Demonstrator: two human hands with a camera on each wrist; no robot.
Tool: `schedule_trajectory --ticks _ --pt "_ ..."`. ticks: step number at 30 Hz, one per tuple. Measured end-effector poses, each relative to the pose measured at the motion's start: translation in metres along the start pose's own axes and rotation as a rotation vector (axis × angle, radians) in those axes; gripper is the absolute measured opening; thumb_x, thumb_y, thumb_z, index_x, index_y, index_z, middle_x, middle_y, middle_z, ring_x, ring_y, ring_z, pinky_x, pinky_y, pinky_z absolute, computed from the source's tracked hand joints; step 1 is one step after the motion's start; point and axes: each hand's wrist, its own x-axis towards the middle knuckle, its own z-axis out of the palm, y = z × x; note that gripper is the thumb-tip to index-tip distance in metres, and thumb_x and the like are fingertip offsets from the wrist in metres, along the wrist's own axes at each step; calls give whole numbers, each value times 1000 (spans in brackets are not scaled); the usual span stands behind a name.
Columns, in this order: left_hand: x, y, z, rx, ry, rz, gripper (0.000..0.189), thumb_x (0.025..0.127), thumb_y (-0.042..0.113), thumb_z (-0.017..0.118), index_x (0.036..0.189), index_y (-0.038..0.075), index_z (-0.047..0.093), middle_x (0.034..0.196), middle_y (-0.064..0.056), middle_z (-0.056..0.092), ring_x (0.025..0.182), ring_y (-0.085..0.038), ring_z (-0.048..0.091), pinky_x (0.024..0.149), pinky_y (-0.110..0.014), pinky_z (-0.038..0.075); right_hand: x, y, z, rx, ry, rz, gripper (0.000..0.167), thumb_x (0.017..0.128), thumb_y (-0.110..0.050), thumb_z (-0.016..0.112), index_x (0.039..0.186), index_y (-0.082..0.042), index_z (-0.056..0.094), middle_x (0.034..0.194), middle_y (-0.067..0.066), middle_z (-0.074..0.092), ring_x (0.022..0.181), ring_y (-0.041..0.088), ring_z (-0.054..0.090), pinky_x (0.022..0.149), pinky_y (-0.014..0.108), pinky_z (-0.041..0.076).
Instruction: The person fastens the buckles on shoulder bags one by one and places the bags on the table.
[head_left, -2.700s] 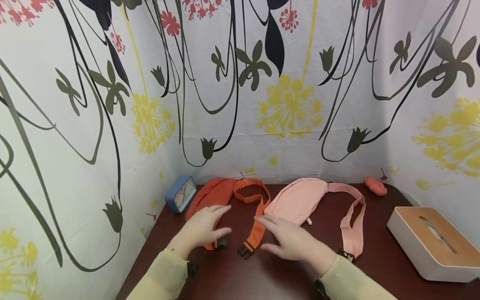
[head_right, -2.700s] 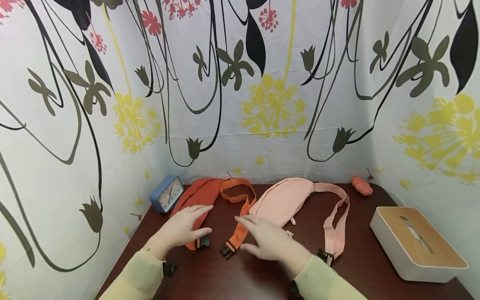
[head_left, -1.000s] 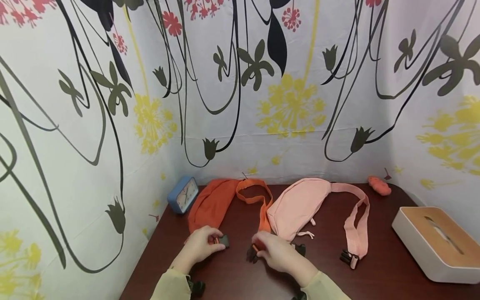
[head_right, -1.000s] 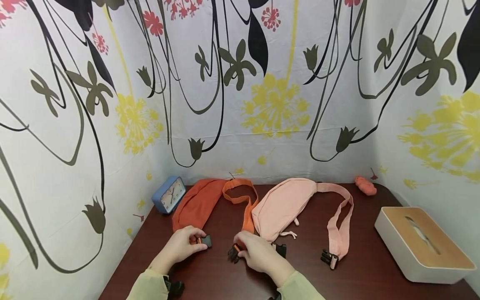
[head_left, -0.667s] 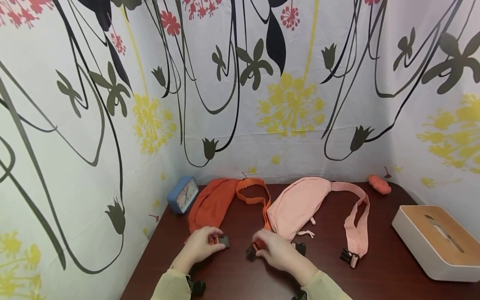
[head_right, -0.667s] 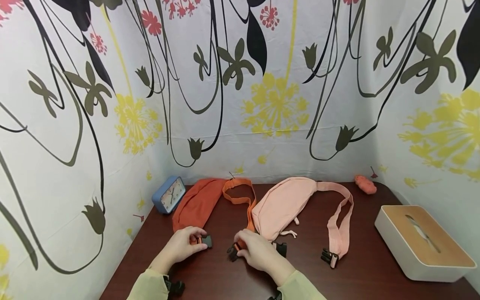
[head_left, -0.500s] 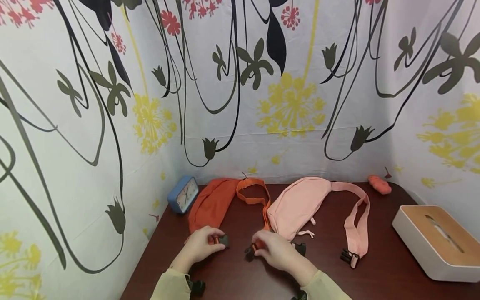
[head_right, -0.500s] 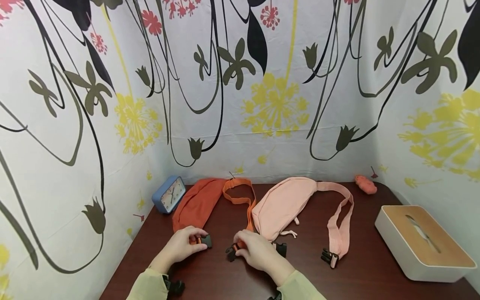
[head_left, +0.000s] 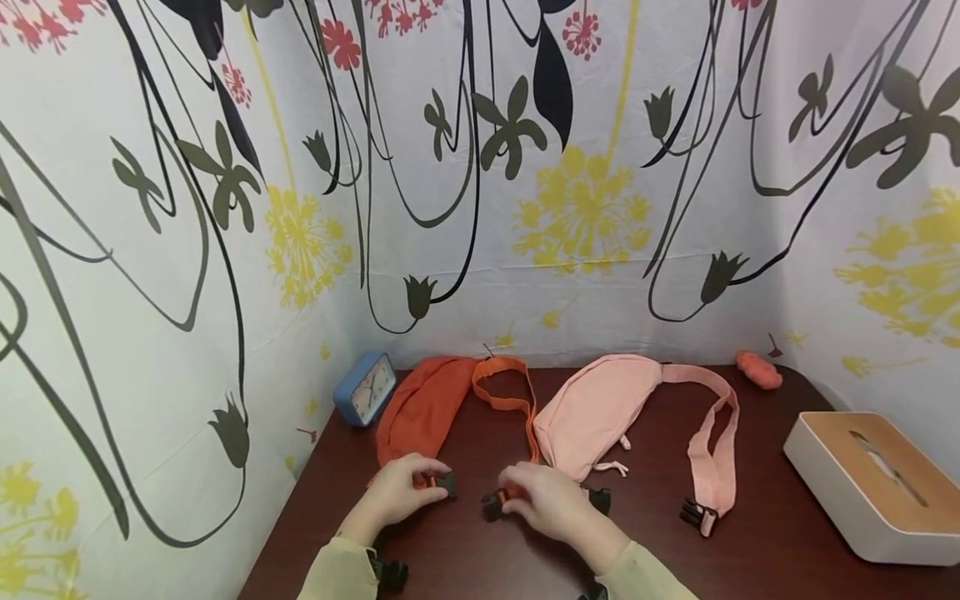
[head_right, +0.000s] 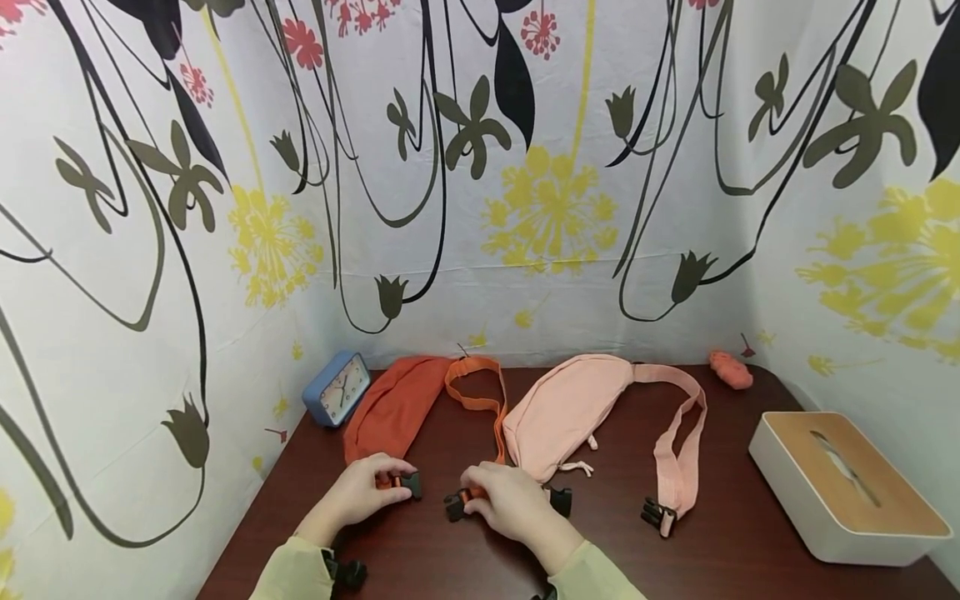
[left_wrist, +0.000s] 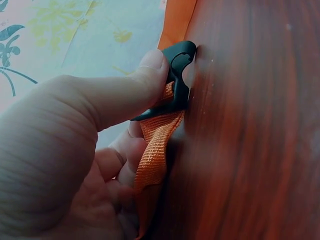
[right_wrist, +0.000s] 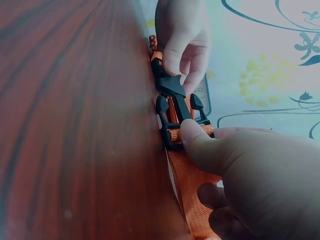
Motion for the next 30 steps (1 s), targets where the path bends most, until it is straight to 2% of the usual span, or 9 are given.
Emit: schedule_trajectory --ticks 2,7,9,10,13,17,22,26,30 --pt "0 -1 0 1 -9 0 29 97 39 86 125 38 81 114 10 73 97 -12 64 86 -36 54 1 -2 2 -19 12 9 29 88 -29 92 109 -25 73 94 -11 70 84 3 65 78 31 58" --pt "-2 -2 -1 -43 -28 -32 29 97 40 86 125 41 81 129 9 78 124 -25 70 103 -56 58 5 -7 6 -42 0 51 26 91 -27 90 112 -22 77 98 -11 73 87 5 68 79 33 58" --pt "-2 -2 -2 -55 -27 -43 28 97 40 86 125 42 81 131 10 78 128 -25 70 105 -57 58 7 -8 7 -39 -14 69 23 93 -26 89 114 -22 78 98 -10 74 87 6 68 79 34 58" --pt "-2 -1 -2 -61 -27 -41 28 97 40 85 125 41 81 130 10 78 124 -23 71 103 -54 58 8 -9 7 -34 -24 79 22 94 -25 88 114 -22 78 98 -10 74 87 5 68 79 34 58" --pt "0 -1 -4 -80 -24 -30 27 99 37 83 126 38 82 112 8 81 100 -18 74 87 -41 59 12 -9 8 -6 -48 107 18 98 -23 84 115 -25 78 98 -13 76 88 5 70 80 35 59" --pt "2 -3 -3 -106 -30 -9 26 102 31 80 127 34 81 88 6 77 75 -13 69 70 -30 52 15 -7 11 43 -67 155 17 100 -20 82 115 -27 79 99 -16 77 92 4 72 84 37 61" --pt "4 -6 -1 -106 -24 -3 25 103 29 80 127 33 82 85 7 76 73 -11 68 69 -29 51 17 -5 22 83 -38 200 17 101 -19 81 117 -24 81 102 -12 79 98 7 75 89 38 62" --pt "4 -7 0 -104 -18 -6 26 102 29 80 128 33 82 85 7 76 74 -12 68 70 -29 51 22 -6 30 132 -16 254 19 102 -18 78 120 -21 83 112 -4 83 110 15 78 97 43 62" --pt "4 -6 1 -111 -21 -2 26 102 31 80 128 32 82 85 7 77 74 -12 68 70 -29 51 26 -8 36 166 -7 306 19 102 -20 78 121 -22 84 118 1 83 115 20 79 99 46 62"
